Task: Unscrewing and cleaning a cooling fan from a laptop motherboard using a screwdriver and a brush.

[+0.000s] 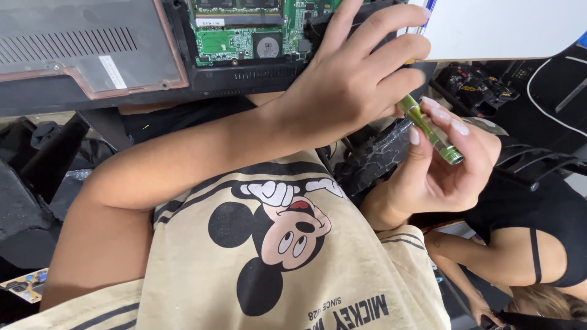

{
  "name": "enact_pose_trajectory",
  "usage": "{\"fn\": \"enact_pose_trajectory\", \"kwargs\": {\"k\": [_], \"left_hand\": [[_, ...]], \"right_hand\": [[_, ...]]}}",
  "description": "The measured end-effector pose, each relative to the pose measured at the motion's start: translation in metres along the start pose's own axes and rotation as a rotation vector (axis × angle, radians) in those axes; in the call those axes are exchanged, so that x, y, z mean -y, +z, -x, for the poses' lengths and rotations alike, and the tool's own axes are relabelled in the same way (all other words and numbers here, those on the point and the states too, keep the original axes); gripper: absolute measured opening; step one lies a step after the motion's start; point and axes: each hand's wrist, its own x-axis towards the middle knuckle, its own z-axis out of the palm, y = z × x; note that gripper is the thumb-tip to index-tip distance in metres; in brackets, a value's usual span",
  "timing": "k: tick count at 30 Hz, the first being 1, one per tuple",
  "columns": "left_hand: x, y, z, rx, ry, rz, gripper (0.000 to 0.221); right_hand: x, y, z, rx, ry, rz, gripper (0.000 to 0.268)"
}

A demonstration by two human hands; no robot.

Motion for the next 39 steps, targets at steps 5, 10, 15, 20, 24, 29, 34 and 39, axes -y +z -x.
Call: {"fn": "enact_pose_trajectory", "kwargs": {"k": [5,10,15,20,24,29,34,39], "left_hand": [[-0.003,0.003,0.005,0.001,0.013,0.088,0.027],[-0.002,0.002,-0.002,-0.045,0.020,-0.075,0.026],[-0.004,-0.001,-0.003,-0.047,0.053,-0.138,0.027],[-0.007,0.003,0.000,-0.038,0.079,-0.157,0.032],[-0.003,0.000,0.001,0.037,0.016,-0.093,0.008],[-0.003,0.004,0.001,-0.002,0.052,0.019,0.026],[-0.005,0.002,-0.003,-0.002,0.062,-0.162,0.029],[-0.003,0.004,0.001,0.029,0.047,-0.116,0.021]], "right_hand": [[0.008,0.000,-0.006,0.061,0.047,-0.035,0.014],[-0.005,-0.003,-0.007,0.013,-0.053,0.028,0.020],[0.008,0.002,-0.011,0.087,-0.008,0.033,0.025],[-0.003,0.000,-0.006,-0.012,-0.024,-0.016,0.029],[-0.005,-0.010,0.002,-0.009,0.068,-0.045,0.026],[0.002,-0.008,0.004,0.061,0.117,-0.092,0.038],[-0.005,-0.004,-0.007,-0.005,-0.053,0.102,0.023],[0.000,-0.006,-0.004,0.065,0.004,-0.042,0.017]]}}
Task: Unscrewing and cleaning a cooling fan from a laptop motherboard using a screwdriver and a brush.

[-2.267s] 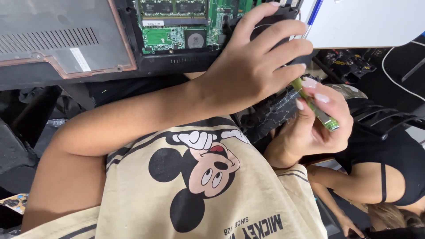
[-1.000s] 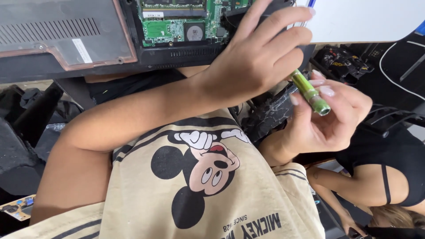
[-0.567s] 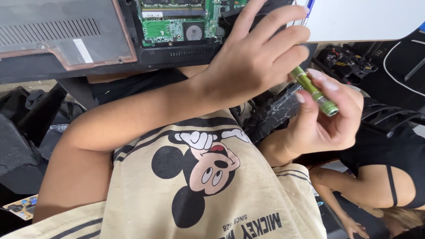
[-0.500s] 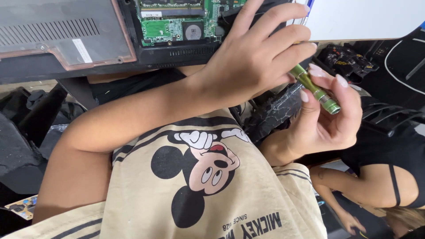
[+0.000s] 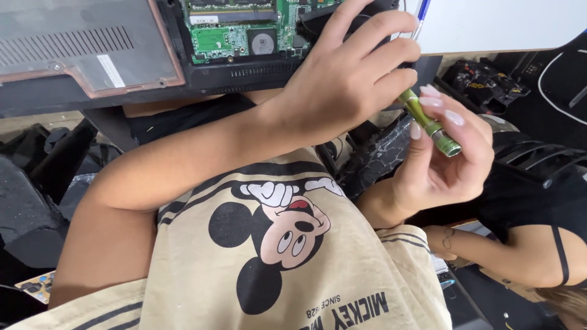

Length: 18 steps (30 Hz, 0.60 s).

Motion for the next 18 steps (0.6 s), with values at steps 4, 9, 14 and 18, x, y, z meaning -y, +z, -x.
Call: {"fn": "enact_pose_trajectory", "kwargs": {"k": [4,9,14,18], "left_hand": [[-0.001,0.000,-0.002,-0.011,0.033,-0.059,0.036],[0.003,-0.002,-0.001,0.019,0.004,-0.139,0.020],[0.008,-0.011,0.004,0.142,-0.042,-0.223,0.016],[0.006,-0.009,0.007,0.170,-0.035,-0.250,0.023]], "right_hand": [[-0.009,0.002,-0.005,-0.010,-0.087,0.062,0.028],[-0.015,-0.003,0.008,-0.068,-0.020,0.011,0.024],[-0.021,-0.007,0.011,-0.078,0.033,-0.085,0.027],[-0.024,-0.008,0.014,-0.110,0.046,-0.105,0.024]]}}
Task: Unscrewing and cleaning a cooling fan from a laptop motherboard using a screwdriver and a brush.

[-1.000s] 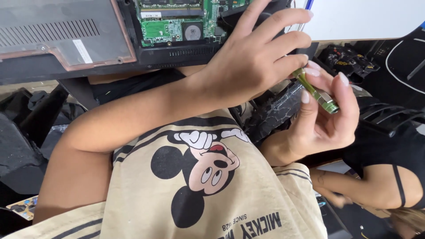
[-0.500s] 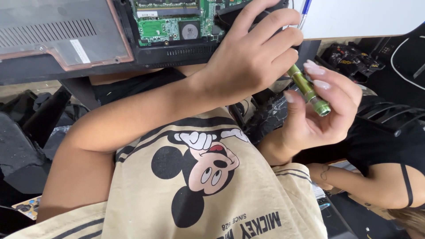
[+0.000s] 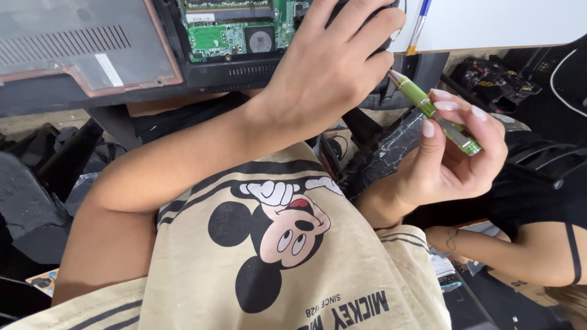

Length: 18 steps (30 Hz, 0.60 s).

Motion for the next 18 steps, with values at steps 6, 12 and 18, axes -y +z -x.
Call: {"fn": "enact_pose_trajectory", "kwargs": {"k": [6,12,18], "left_hand": [[-0.0008,0.0011,-0.0017,-0.007,-0.008,0.030,0.022],[-0.0014,0.0034,-0.0006,-0.011,-0.026,0.077,0.021],[-0.0010,0.0043,-0.0003,-0.024,-0.021,0.110,0.020]], "right_hand": [[-0.0017,0.0007,-0.0009,-0.028,0.010,-0.001,0.024],[-0.0026,-0.0006,-0.0010,-0.012,0.007,-0.003,0.024],[0.0044,0.0086,-0.0059,-0.028,-0.040,0.064,0.022]]}}
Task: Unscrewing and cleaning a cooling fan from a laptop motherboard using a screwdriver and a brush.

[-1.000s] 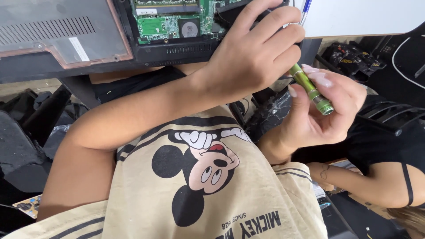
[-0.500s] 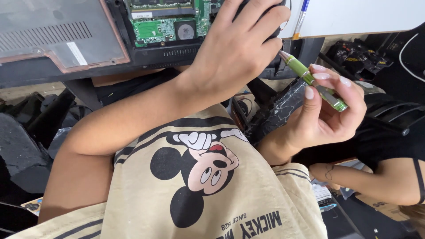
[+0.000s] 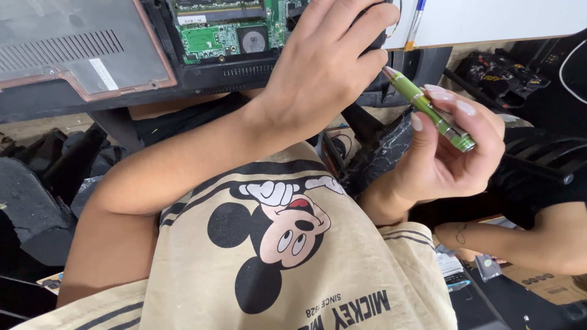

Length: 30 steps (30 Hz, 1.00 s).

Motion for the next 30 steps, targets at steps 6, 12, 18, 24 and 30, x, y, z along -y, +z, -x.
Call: {"fn": "enact_pose_trajectory", "kwargs": {"k": [6,12,18,24,30], "left_hand": [[0.000,0.002,0.002,-0.022,-0.009,0.028,0.022],[0.001,0.004,0.001,-0.065,0.002,0.036,0.024],[-0.003,0.007,0.002,-0.110,-0.018,0.031,0.029],[-0.002,0.008,0.002,-0.165,-0.046,0.034,0.028],[-0.002,0.006,0.001,-0.142,-0.070,0.068,0.027]], "right_hand": [[0.011,0.004,-0.004,0.042,-0.009,0.102,0.021],[0.013,0.005,-0.006,0.100,-0.019,0.064,0.022],[0.001,0.001,-0.006,0.095,-0.091,0.048,0.026],[-0.007,0.000,-0.002,-0.017,-0.101,-0.060,0.049],[-0.004,0.005,0.000,-0.057,0.013,-0.162,0.040]]}}
